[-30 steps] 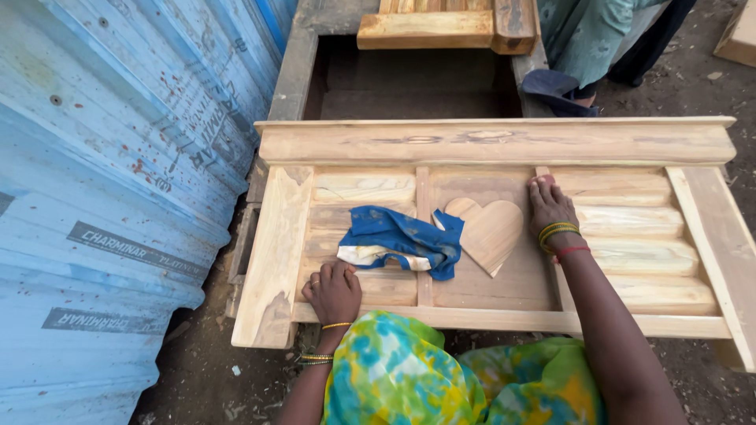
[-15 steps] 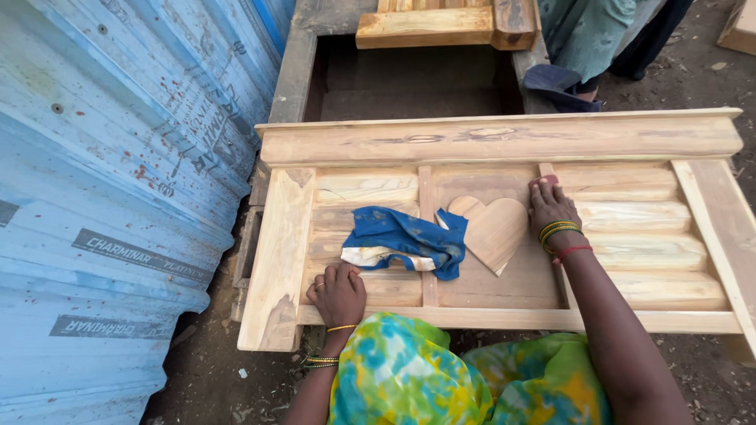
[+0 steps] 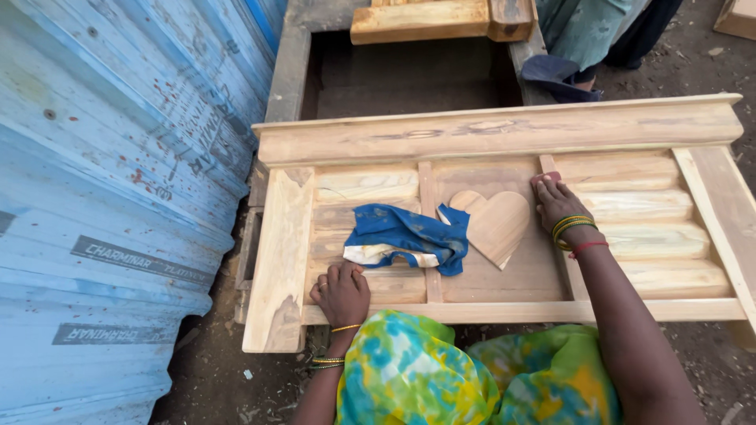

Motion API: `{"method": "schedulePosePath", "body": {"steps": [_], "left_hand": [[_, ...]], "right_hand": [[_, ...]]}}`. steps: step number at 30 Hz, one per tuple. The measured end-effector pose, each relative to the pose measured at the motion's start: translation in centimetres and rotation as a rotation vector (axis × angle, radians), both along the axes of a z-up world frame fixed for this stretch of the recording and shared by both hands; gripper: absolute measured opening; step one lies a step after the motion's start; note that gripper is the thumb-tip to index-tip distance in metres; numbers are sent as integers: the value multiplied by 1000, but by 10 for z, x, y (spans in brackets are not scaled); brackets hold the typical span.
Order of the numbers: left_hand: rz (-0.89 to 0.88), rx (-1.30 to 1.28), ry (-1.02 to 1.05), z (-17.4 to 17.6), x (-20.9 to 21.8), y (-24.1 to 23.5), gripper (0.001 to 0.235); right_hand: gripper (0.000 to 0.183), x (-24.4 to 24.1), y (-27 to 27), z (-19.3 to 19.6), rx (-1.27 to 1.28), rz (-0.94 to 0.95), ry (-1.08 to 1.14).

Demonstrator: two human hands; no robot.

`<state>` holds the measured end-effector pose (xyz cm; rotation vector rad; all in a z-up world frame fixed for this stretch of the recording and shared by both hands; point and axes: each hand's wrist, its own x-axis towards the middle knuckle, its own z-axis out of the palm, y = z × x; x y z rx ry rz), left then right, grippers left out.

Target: The person sits on the ground and sands a wooden tray with a sanding block. They move the block back and forth across the surface, focusing on the slatted section and the frame.

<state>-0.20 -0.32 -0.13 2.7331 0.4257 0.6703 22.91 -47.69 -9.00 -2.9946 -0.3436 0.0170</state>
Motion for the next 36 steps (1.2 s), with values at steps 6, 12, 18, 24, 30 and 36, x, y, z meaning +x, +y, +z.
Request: {"method": "schedulePosePath", "body": {"steps": [6,12,18,24,30,36], "left_hand": [[3,-27,21,-2,2,3,7],[-12,39,20,-11,-2,4,10],[-24,45,-16,-17,-2,9,11],[-21,65,-74,-28,-3,9,10],[-13,56,-48,-33,-1,8,10],[9,90,-21,-30,-4,8,9]], "right_hand": [[70,42,23,7,23,-106,-25],[81,21,16,10,-23,-3,-124],[70,-64,-13,30,65,123,67],[69,-173,-33,48,82,213,131],[91,-234,-37,54,-106,292,184],[83,-249,-17,55,-69,44,268]]}}
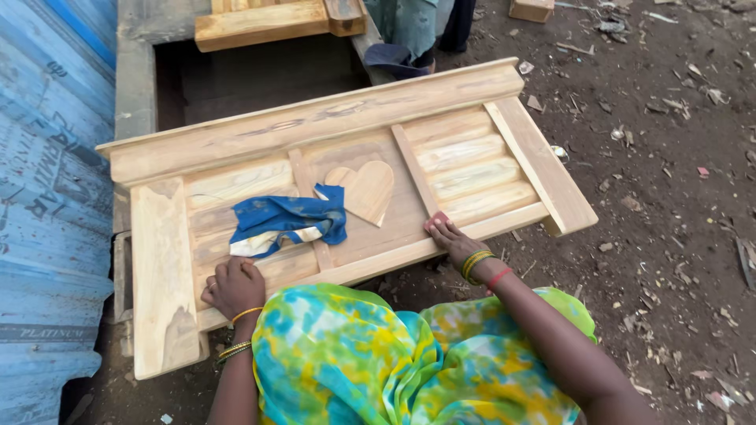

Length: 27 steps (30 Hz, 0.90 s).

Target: The person sits on the ground and sands a wooden tray with a sanding block. They move the block back and forth across the surface, focusing on the slatted section and the frame.

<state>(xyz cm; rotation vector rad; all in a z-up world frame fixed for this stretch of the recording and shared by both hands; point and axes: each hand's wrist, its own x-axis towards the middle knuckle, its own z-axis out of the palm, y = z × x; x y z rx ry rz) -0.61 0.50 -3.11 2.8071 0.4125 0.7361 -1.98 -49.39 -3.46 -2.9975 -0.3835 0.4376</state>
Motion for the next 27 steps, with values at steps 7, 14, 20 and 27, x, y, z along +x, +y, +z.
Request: {"method": "schedulePosePath", "body": {"steps": [7,14,20,27], "left_hand": [[30,31,-7,-3,1,-3,9],[27,122,-48,-16,0,3,11],[19,82,-37,-21,2,6,9],[20,57,-33,-23,3,6,9]], "right_hand": [[68,-12,-3,-5,-650,145,-262],[49,-19,-78,-41,-323,-88,-263],[62,-10,-139,-45,-578,-224,-157],[74,-33,-69,-62,-39,-177,-156]]}}
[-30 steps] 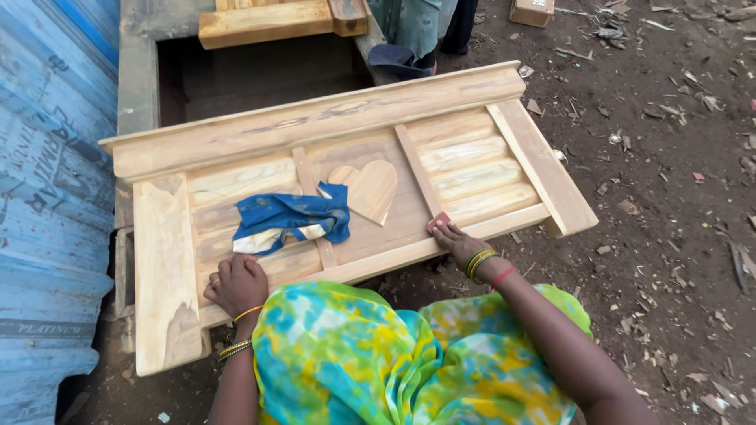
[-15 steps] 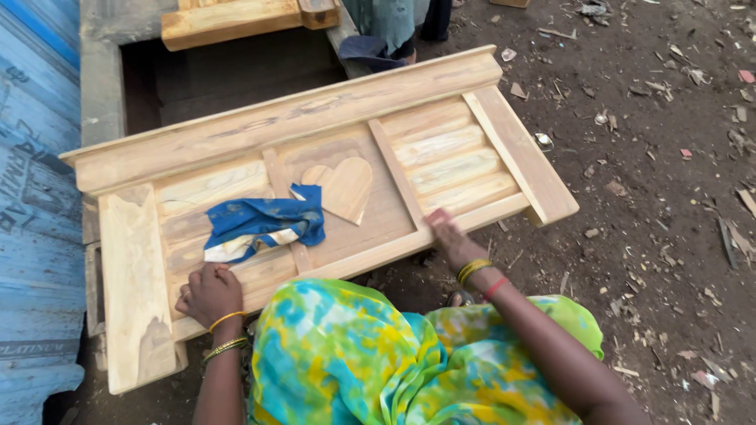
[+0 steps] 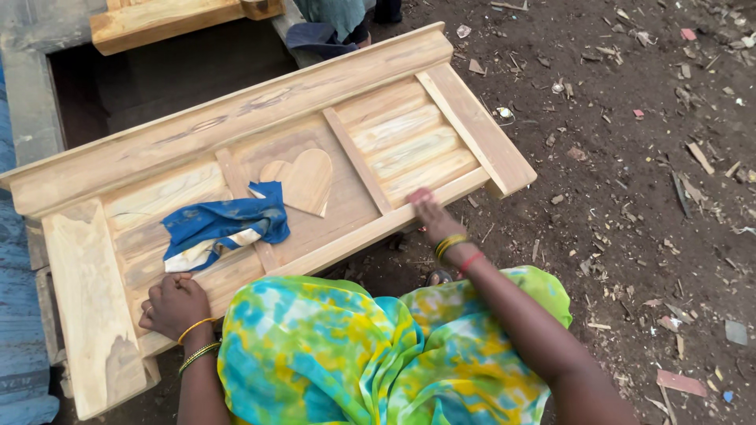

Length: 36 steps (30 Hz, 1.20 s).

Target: The person sits on the ground and sands a wooden tray with a sanding block. They move the block back and forth across the surface, focusing on the slatted section and the frame.

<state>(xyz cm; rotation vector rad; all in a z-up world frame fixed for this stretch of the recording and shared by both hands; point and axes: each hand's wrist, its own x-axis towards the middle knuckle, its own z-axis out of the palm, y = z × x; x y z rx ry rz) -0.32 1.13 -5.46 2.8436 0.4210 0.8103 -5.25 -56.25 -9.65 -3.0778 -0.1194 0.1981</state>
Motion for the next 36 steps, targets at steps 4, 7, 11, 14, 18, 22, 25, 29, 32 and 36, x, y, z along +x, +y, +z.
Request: {"method": "schedulePosePath", "body": {"steps": [4,7,11,14,18,22,25,29,32,36], "left_hand": [[-7,-4,-2,4,-1,-2,9],[-3,-14,20,3,-2,1,10],[14,-25,23,-2,2,0,12],[25,71,-26,-5,3,1,10],[23,-18,12,-2,1,-1,12],[21,-11,7,4,3,-2,11],[23,14,-7,2,0,-2,11],[14,-47,28,2,-1,-5,12],[31,8,-2,6,0,-4,12],[8,-7,-7,5,0,-4,10]], "right_hand": [[73,28,-60,34,-395,-202,188],[71,26,-56,39,-12,-388,123],[76,7,-12,38,6,-146,185],[82,6,-13,54,44,-168,252],[87,19,-37,78,-24,-385,270],[77,14,-16,66,-61,-294,212],[74,10,-4,60,18,-160,210],[87,22,-32,90,-57,-349,302],[86,25,-28,107,-158,-398,342],[70,9,4,88,-15,-198,245]]}}
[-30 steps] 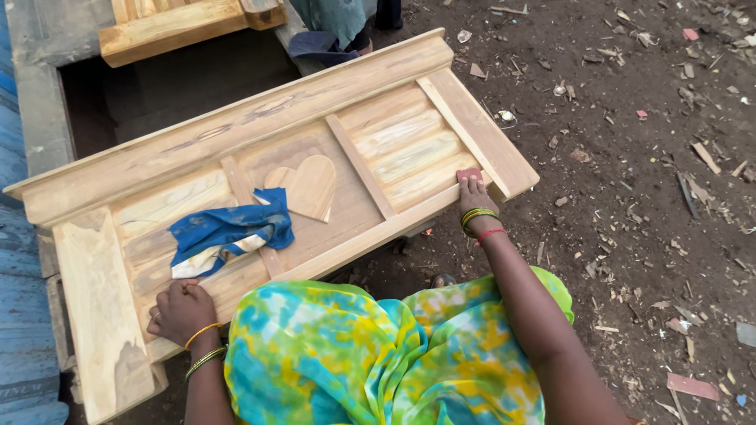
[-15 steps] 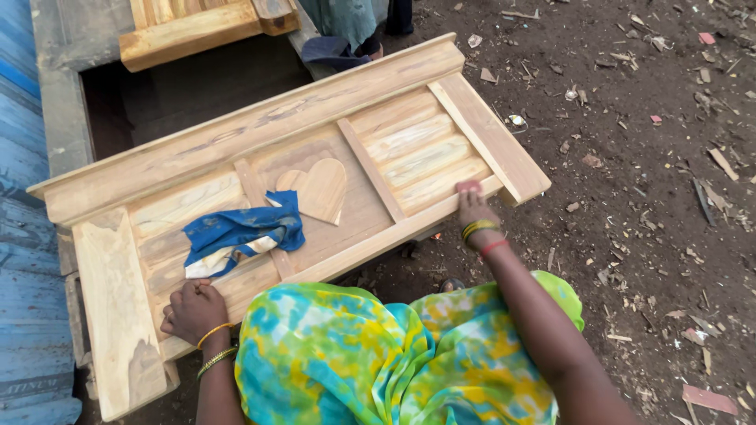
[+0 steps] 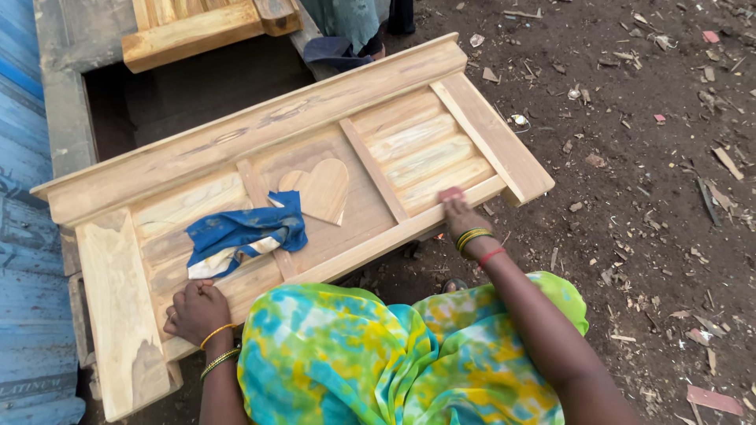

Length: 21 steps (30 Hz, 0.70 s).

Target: The person sits on the ground and sands a wooden tray with a sanding block. They move the block back and forth across the surface, focusing on the slatted section and the frame.

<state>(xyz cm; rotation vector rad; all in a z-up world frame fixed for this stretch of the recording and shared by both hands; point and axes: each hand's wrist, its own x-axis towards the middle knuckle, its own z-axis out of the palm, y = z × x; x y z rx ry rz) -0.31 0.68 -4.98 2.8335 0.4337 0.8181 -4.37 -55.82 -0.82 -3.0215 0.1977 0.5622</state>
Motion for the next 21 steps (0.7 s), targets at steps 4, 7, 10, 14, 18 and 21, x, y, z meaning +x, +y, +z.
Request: {"method": "schedulePosePath", "body": {"steps": [4,7,10,14,18,21], "left_hand": [[15,-4,7,-2,0,2,11],[12,-13,9,1,2,-1,12],[22,2,22,3,-2,0,13],[18,-29,28,1,0,-1,12],[19,6,3,2,-1,-1,12],[21,-21,24,4,0,-2,12]], "right_hand": [[72,7,-15,-24,-49,-3,52],[69,23,-51,-22,-161,-80,-14],[68,21,-48,-23,-46,-234,-27],[69,7,-11,-23,18,-65,-17],[80,12,-22,-17,1,-121,60],[100,20,-49,-20,-44,-271,-35]]}}
